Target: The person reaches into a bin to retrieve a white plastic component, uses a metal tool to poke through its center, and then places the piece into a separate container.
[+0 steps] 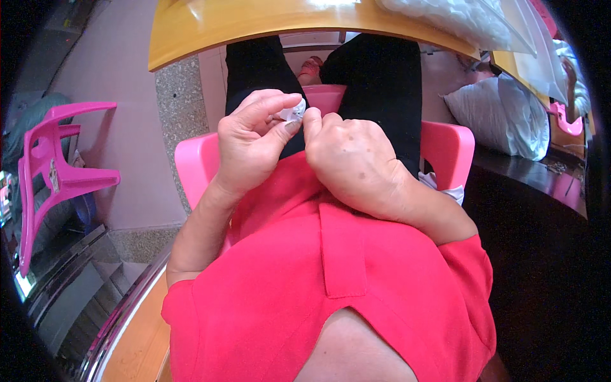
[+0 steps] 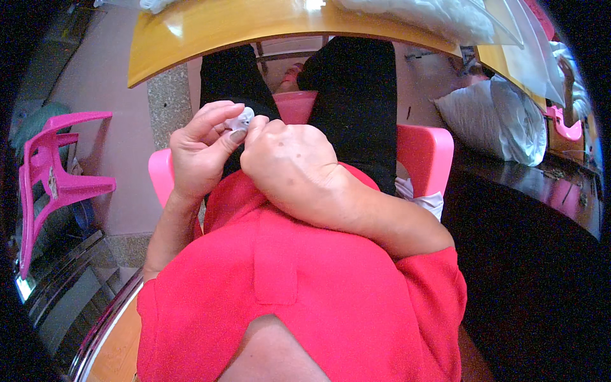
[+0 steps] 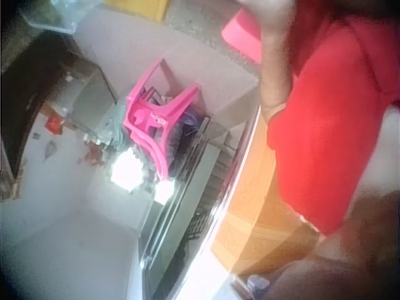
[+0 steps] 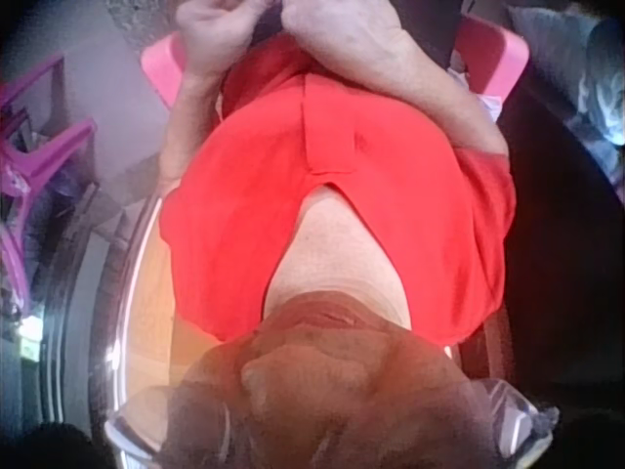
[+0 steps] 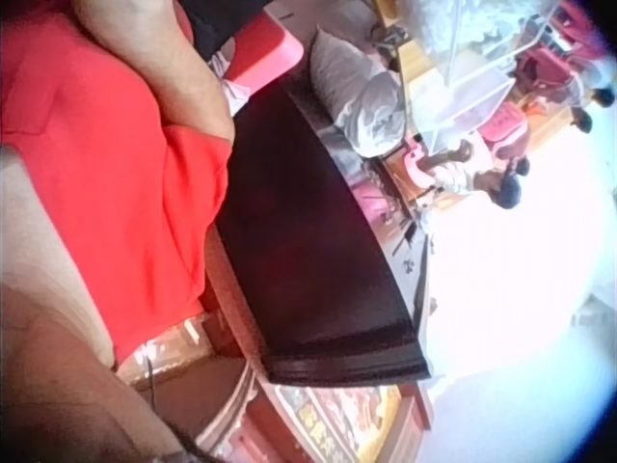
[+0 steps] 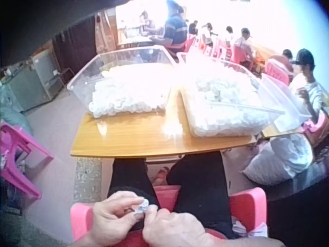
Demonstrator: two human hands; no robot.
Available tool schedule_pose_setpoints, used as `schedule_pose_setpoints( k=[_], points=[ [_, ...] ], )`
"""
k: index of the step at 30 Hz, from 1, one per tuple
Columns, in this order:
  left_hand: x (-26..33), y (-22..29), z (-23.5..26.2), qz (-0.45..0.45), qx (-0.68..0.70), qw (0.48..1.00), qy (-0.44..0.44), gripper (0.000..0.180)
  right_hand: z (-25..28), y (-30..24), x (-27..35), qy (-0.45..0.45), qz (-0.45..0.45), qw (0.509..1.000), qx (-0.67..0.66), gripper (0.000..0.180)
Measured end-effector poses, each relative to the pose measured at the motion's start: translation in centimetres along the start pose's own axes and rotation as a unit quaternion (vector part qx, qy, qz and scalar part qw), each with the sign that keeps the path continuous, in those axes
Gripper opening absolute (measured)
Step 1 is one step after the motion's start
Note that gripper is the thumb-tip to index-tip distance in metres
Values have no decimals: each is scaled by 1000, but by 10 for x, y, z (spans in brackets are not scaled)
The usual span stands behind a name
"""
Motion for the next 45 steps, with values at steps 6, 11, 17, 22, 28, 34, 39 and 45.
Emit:
schedule_pose_setpoints(
  k=[6, 11, 17, 22, 28, 34, 39, 45],
  points=[
    [-1, -2, -10, 21, -80, 995, -48, 26, 0, -6, 2, -51, 36, 996, 68, 22],
    [-6, -16, -12, 50, -15, 995, -86, 24, -7, -2, 1, -80, 58, 992, 79, 27],
    [-7, -22, 0, 122, 203, 970, -49, 30, 10, 29, 5, -43, -19, 997, -52, 27],
    [-6, -19, 1, 107, 217, 968, -61, 32, 14, 30, 12, -19, -14, 994, -107, 19],
    [-3, -20, 0, 129, 252, 957, -65, 30, 11, 25, 11, -10, 11, 985, -173, 30],
    [-1, -19, -2, 153, 247, 955, -61, 26, 2, 26, 11, -32, 2, 975, -221, 27],
    [-1, -22, 0, 139, 222, 962, -70, 24, -2, 26, 8, -26, 20, 966, -257, 18],
    [-2, -23, -4, 130, 243, 958, -82, 20, -10, 26, 7, -50, -10, 959, -279, 21]
  ],
)
Point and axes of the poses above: each hand's wrist, its own x-axis away from the middle knuckle, its own z-axis out of the back of the hand, y = z × x, the point moved 8 cm from there along -x, towards the middle knuckle, and after that the axes turned 4 degrees about -y, right-handed, at the moved point
